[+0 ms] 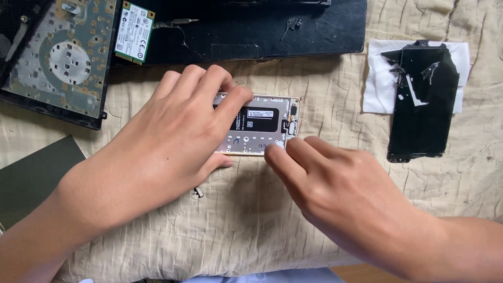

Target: Using a precision screwdriver to remove screws from a smartphone chassis during disassembly.

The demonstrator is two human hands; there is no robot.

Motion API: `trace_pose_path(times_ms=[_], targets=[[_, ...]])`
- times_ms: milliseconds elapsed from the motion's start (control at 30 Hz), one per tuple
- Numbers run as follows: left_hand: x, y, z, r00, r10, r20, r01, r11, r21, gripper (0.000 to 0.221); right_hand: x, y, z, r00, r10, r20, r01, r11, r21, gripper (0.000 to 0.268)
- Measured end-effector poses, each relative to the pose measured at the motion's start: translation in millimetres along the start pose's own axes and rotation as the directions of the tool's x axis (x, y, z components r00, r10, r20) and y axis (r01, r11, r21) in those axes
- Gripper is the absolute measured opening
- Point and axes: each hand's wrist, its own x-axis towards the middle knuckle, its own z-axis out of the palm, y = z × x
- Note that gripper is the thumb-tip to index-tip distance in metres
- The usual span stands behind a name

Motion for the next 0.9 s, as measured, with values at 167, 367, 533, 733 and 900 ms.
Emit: trace_pose_path(times_ms=[167,367,533,733,900], targets=[[0.8,-3.2,4.6,1.0,0.003,-0.021,-0.003,1.0,0.005,0.077,6.4,14.6,-9.0,0.987,-0.133,0.094,0.125,0.988,0.09,0.013],[-0.5,-3.8,6.0,0.999,-0.004,-0.048,0.006,0.999,0.049,0.076,10.0,18.8,-2.5,0.989,-0.143,0.047,0.133,0.976,0.172,0.014],[-2.5,-3.3,6.3,0.999,-0.013,-0.035,0.016,0.996,0.089,0.075,7.1,20.2,0.9,0.995,0.03,0.093,-0.043,0.99,0.137,0.039],[-0.8,-4.4,6.1,0.999,-0.015,-0.032,0.016,0.999,0.046,0.074,10.7,17.1,-13.1,0.987,0.058,0.149,-0.074,0.992,0.101,0.021],[-1.0,-6.6,5.9,1.0,-0.018,-0.024,0.018,1.0,0.0,0.074,7.9,20.0,-14.0,0.985,-0.072,0.153,0.059,0.994,0.089,0.007]])
